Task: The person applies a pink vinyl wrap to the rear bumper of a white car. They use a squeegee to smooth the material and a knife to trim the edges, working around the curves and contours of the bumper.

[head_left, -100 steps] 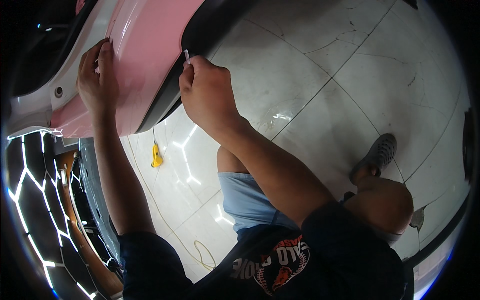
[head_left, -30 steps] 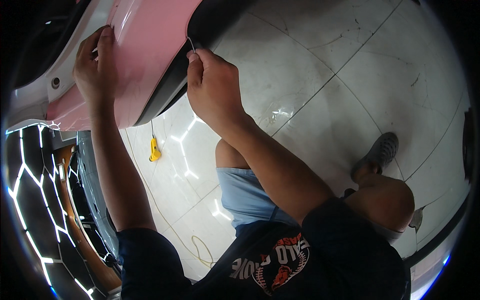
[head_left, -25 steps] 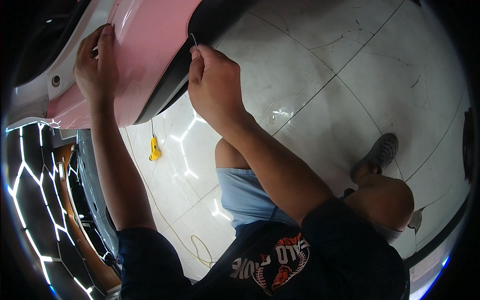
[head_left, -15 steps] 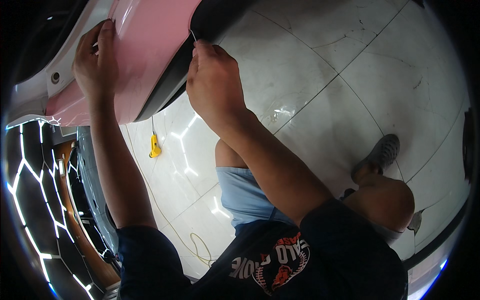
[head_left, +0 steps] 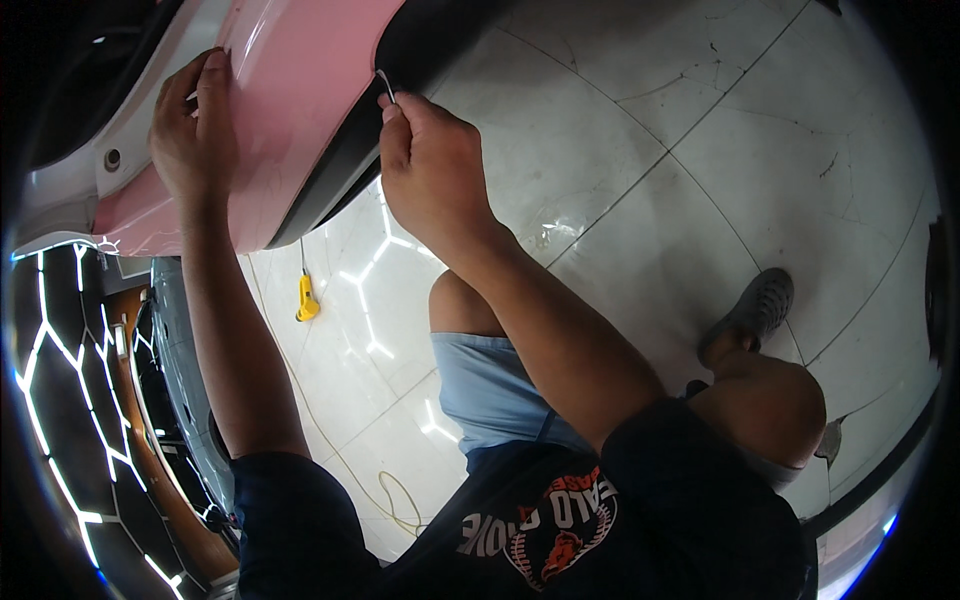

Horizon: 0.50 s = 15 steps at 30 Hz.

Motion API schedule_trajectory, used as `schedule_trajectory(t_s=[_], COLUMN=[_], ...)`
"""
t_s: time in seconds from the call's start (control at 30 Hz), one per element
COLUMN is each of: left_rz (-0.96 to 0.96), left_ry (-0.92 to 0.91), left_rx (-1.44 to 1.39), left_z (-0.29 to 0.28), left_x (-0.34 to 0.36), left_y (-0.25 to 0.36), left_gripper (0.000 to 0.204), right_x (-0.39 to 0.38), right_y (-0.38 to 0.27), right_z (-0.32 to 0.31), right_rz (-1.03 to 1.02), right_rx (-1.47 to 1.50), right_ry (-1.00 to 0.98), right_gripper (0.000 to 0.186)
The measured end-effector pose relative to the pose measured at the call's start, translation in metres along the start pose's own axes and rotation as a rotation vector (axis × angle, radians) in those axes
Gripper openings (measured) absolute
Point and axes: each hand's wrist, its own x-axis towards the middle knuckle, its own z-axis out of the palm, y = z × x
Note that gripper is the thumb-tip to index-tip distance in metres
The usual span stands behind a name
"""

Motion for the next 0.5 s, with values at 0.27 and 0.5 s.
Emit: schedule_trajectory(t_s=[0.27,0.5], left_rz=[-0.053,-0.103], left_ry=[-0.03,-0.073], left_rx=[-0.046,-0.124], left_z=[-0.003,-0.003], left_x=[0.0,0.002], left_y=[0.0,-0.003], left_gripper=[0.035,0.038], right_x=[-0.002,-0.011], right_y=[0.001,-0.029], right_z=[-0.003,-0.032], right_rz=[-0.016,-0.273], right_rx=[0.02,0.023], right_ry=[-0.051,-0.477], right_gripper=[0.01,0.018])
